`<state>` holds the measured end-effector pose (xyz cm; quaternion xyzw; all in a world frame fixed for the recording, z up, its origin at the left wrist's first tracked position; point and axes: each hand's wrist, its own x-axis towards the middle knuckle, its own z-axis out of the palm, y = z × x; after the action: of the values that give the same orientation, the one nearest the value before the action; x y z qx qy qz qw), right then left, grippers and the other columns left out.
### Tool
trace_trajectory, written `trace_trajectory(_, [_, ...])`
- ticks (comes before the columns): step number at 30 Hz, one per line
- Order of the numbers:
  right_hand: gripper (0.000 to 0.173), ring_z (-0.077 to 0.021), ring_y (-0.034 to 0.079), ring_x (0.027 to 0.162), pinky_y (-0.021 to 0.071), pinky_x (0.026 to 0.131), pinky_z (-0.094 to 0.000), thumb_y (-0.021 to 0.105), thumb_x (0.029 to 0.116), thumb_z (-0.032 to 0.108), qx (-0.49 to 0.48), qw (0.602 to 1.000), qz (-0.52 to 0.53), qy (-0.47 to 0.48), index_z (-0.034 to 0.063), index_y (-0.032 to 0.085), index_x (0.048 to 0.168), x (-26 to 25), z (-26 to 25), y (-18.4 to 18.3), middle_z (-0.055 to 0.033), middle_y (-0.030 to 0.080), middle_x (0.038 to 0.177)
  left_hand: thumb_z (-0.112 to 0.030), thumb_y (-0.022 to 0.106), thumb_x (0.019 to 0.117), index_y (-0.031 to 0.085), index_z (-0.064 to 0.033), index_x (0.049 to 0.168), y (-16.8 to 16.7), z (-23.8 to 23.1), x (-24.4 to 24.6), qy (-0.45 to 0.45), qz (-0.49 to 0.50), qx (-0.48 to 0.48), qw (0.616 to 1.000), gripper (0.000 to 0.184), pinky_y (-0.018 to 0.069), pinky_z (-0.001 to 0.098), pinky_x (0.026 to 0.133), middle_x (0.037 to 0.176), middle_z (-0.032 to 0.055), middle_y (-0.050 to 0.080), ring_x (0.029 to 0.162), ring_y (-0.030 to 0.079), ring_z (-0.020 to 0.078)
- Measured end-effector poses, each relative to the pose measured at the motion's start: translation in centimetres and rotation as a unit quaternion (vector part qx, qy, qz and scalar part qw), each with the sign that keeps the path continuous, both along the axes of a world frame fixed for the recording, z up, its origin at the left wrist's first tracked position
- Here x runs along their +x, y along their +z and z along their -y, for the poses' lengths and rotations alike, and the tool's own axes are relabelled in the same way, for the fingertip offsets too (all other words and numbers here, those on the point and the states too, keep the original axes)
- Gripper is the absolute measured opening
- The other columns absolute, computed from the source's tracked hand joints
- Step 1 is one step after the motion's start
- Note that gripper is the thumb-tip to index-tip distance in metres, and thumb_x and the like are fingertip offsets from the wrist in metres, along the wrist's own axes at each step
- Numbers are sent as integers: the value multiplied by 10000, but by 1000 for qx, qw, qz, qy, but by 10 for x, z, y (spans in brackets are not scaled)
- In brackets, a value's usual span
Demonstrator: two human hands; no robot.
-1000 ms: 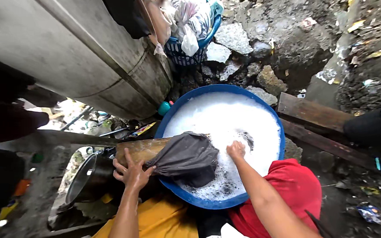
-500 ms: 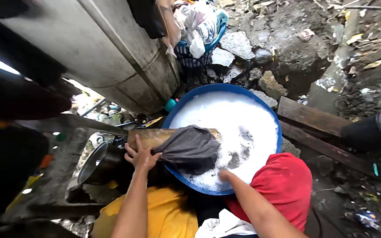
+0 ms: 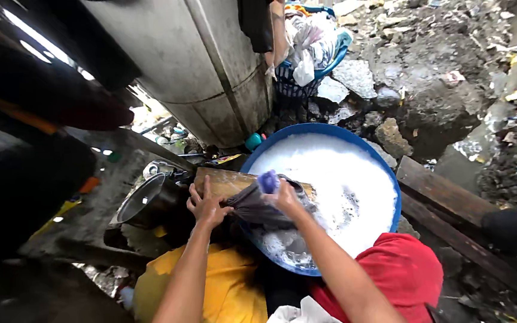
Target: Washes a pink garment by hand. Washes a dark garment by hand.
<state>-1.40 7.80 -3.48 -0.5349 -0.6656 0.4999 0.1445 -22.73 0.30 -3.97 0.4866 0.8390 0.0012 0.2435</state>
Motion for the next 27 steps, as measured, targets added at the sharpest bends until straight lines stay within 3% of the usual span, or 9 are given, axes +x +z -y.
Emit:
trace_trajectory(4, [710,-374,690,1119,546,938,-588,740,921,437,28,994,80,70,41,487,1454,-93,37,0,-216,700,1203,-212,774,887,707,-126,1266,-13,11,-7,-4,6,93,996,394,39,732,1164,1735,64,106,1564,-23,467])
trace_trajectory(6, [677,-383,690,1122,541,944,-595,673,953,497,21,987,149,51,52,517,1440,-67,28,-30,-218,708,1192,-275,774,915,776,-157,1148,-15,11,-8,-8,19,72,997,262,19,748,1157,1741,61,56,1559,-67,479])
trace_trajectory(9, [758,-445,650,1187,505,1017,-608,707,944,447,16,969,200,-147,-29,457,1479,27,-16,-97,-294,657,1273,-307,792,908,799,-182,1061,-15,5,-9,-1,33,71,997,197,7,748,1156,1739,87,48,1551,-85,495])
trace_trajectory(13, [744,-453,606,1254,478,1056,-596,704,977,340,-16,948,174,-264,-29,364,1527,39,-33,-85,-305,602,1358,-302,805,898,800,-166,1075,-16,1,-7,-4,35,76,996,223,-11,746,1156,1739,86,49,1551,-90,489])
trace_trajectory(17, [687,-395,714,1038,567,903,-577,726,942,407,31,993,104,-37,-9,477,1428,-79,38,-30,-239,720,1094,-214,813,878,798,-155,1108,-16,4,-11,-12,23,85,996,237,41,753,1156,1734,77,102,1551,-34,494])
trace_trajectory(19, [672,-379,717,1036,559,888,-591,699,947,486,23,989,146,30,42,508,1414,-75,46,-35,-204,731,1084,-190,837,850,807,-138,1062,-20,7,-11,-14,18,101,995,221,56,754,1159,1732,60,125,1552,-9,488])
trace_trajectory(21, [693,-401,714,1045,549,919,-605,722,929,467,45,982,173,-59,3,526,1405,-16,27,-79,-236,727,1105,-271,844,860,815,-173,993,-22,7,-11,-16,12,107,994,167,51,752,1155,1731,56,129,1550,-7,490])
trace_trajectory(24, [795,-447,645,1200,497,1029,-598,705,966,414,-18,945,226,-234,-35,366,1527,74,-5,-109,-301,644,1299,-287,847,856,814,-168,974,-27,7,-10,-22,6,110,994,171,56,757,1147,1730,72,129,1547,0,498])
trace_trajectory(27, [721,-433,620,1244,485,1061,-571,704,979,309,-16,946,166,-279,-43,369,1512,45,-10,-82,-295,623,1334,-300,842,860,813,-192,994,-26,6,-11,-23,4,104,994,174,46,748,1151,1734,58,106,1551,-18,486])
